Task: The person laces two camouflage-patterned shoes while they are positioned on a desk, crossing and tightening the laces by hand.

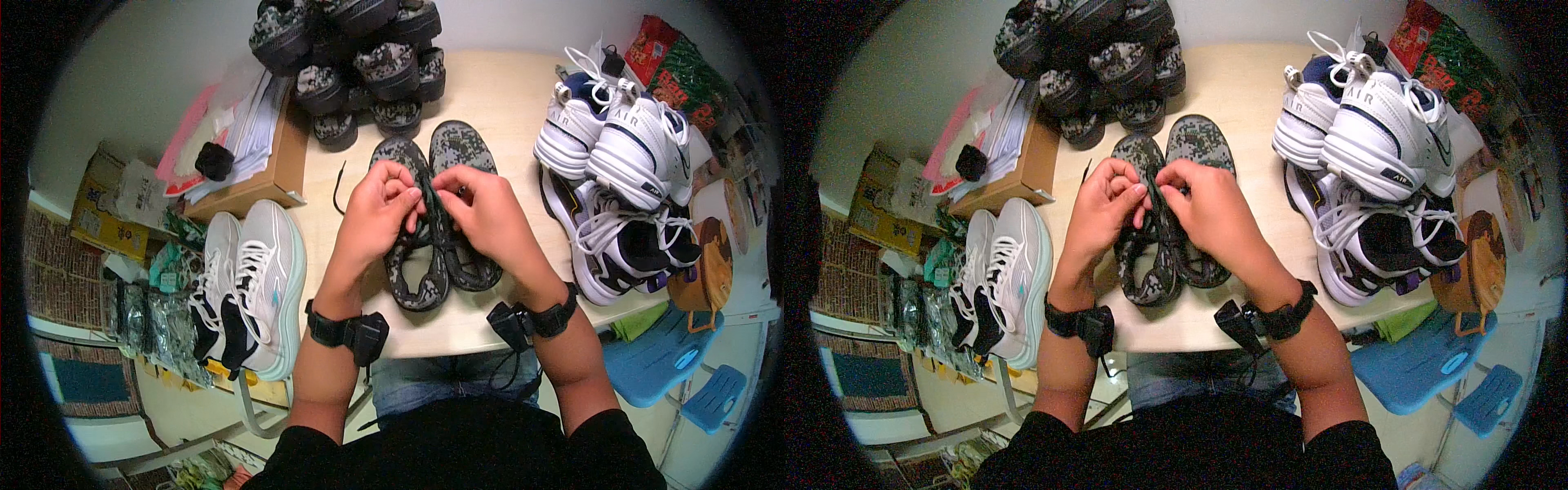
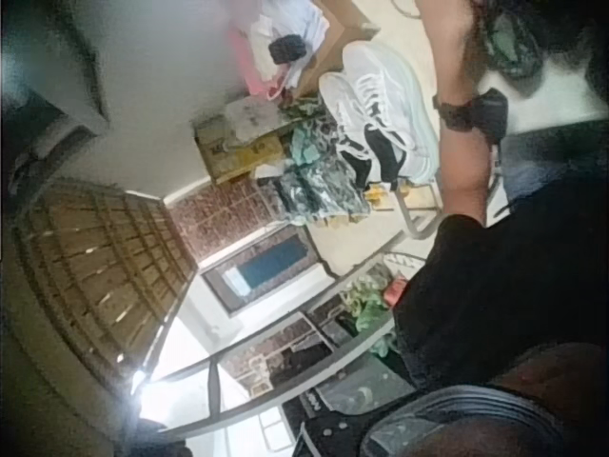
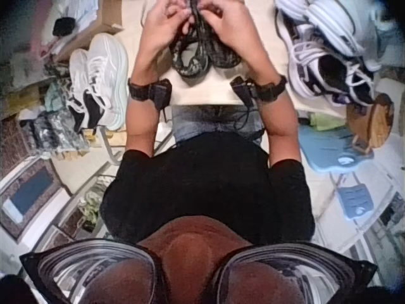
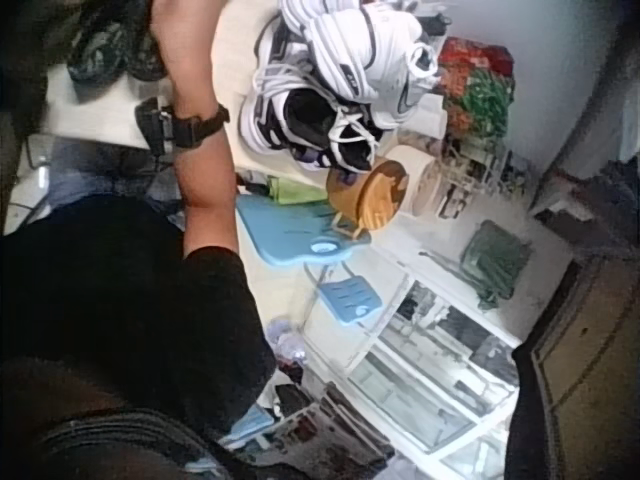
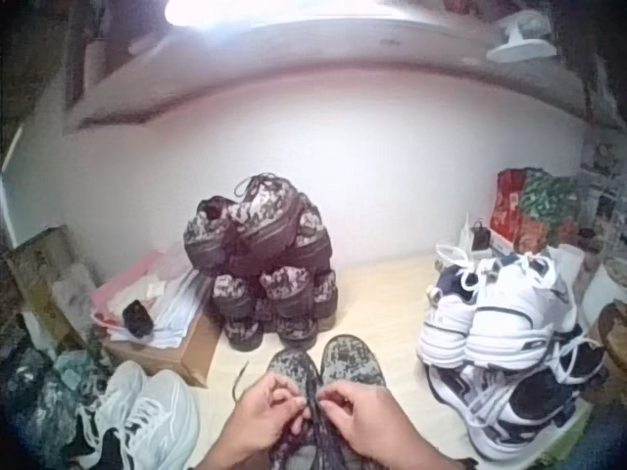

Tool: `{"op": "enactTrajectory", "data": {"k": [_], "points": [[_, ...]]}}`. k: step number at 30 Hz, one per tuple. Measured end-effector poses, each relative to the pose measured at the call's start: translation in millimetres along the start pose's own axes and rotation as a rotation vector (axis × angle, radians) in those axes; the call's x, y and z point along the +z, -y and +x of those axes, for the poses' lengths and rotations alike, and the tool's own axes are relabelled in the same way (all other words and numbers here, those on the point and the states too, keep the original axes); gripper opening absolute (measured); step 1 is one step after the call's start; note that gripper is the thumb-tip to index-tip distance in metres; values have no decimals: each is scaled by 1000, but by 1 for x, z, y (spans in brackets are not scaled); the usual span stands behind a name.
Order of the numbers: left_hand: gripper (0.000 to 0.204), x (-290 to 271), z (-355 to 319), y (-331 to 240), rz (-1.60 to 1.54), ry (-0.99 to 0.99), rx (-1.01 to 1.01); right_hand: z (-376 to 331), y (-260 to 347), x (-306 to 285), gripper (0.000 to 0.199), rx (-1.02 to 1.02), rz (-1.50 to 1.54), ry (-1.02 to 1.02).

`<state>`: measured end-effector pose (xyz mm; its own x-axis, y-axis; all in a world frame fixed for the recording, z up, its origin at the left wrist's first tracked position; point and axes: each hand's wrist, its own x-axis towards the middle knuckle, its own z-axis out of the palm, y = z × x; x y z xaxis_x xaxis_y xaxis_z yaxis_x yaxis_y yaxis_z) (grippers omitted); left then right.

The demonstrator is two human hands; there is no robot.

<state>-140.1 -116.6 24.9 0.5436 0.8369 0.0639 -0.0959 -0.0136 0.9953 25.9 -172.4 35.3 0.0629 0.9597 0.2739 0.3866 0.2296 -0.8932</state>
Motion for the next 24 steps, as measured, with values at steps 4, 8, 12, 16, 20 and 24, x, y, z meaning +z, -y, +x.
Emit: {"op": "enactTrajectory", "data": {"k": [4,8,12,16,20,24], "points": [[9,-3,0,0,-10,42,-11,-1,0,3,13,-5,-37,2],[9,-1,-1,-3,-32,71,-75,0,-1,0,13,18,-17,17],[9,0,0,-3,-78,47,-33,0,-5,1,14,-2,-5,19],[8,1,2,-2,-42,20,-88,1,-2,2,14,14,-16,14],[9,0,0,-7,-24,-7,-107,1,-1,2,14,29,-7,18],[10,2,0,-8,26,-97,-161,1,-3,2,14,9,-29,22]]}}
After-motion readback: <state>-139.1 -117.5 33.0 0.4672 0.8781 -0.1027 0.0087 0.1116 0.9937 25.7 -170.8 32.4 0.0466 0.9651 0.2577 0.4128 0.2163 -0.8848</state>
